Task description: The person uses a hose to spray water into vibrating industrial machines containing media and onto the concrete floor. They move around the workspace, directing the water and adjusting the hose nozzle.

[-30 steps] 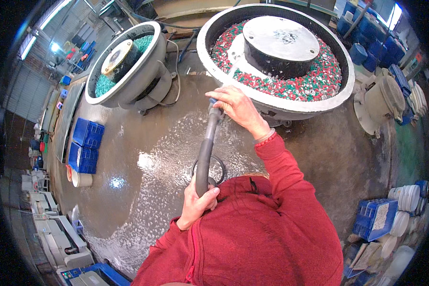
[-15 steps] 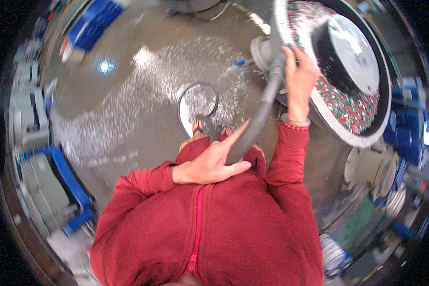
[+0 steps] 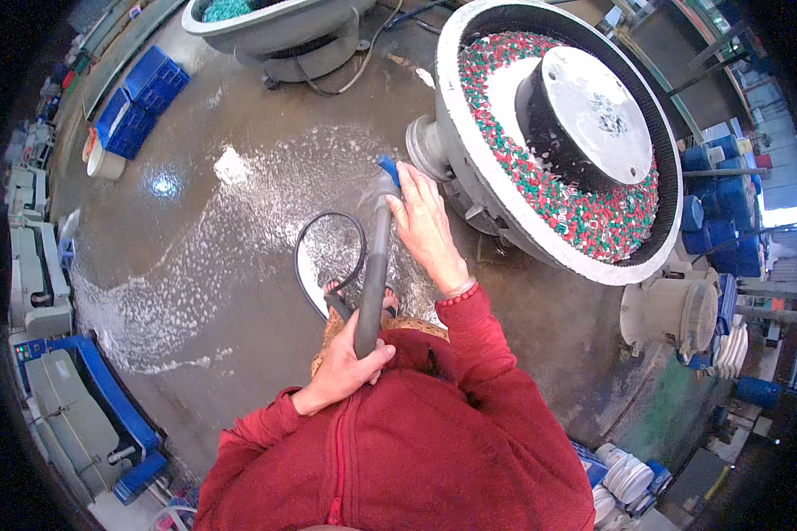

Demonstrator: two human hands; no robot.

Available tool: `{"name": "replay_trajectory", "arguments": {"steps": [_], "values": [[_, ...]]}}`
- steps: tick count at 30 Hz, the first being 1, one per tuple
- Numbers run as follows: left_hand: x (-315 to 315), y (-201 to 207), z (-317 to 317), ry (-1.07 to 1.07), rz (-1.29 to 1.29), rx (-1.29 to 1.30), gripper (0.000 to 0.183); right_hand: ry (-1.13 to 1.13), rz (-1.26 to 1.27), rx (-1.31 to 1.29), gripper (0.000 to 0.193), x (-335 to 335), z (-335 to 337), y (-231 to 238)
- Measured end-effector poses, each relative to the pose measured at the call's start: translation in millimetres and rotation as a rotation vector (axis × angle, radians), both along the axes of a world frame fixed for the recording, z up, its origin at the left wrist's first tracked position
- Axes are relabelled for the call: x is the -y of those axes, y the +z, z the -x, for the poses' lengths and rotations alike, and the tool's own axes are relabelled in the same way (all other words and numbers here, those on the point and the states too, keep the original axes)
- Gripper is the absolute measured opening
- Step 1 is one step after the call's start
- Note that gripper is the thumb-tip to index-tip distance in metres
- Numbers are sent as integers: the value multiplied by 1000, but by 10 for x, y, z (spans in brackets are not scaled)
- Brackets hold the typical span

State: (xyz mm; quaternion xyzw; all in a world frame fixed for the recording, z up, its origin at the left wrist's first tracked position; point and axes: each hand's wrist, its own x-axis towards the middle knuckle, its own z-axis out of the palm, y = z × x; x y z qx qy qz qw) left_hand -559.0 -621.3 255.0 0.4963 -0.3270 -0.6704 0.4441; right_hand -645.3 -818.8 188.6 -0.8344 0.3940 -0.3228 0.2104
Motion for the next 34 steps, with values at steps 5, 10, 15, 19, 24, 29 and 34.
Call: {"name": "replay_trajectory", "arguments": {"steps": [5,10,15,19,24,29,34], "values": [[33,93,108,-153,8,64,50,-180,-68,31,38,135,157,343],[15,231,161,-208,288,158,48,-293,-131,506,29,151,304,509],[130,491,94,-388,261,60,46,-442,-315,971,41,148,341,789],[149,515,43,-459,291,63,44,-492,-232,1055,41,181,407,855],[226,421,-42,-538,356,113,41,-513,-79,999,39,243,433,925],[230,326,-144,-454,520,116,40,-29,-302,1405,32,363,452,867],[159,242,-258,-519,476,126,45,141,-310,1320,36,403,404,783]]}}
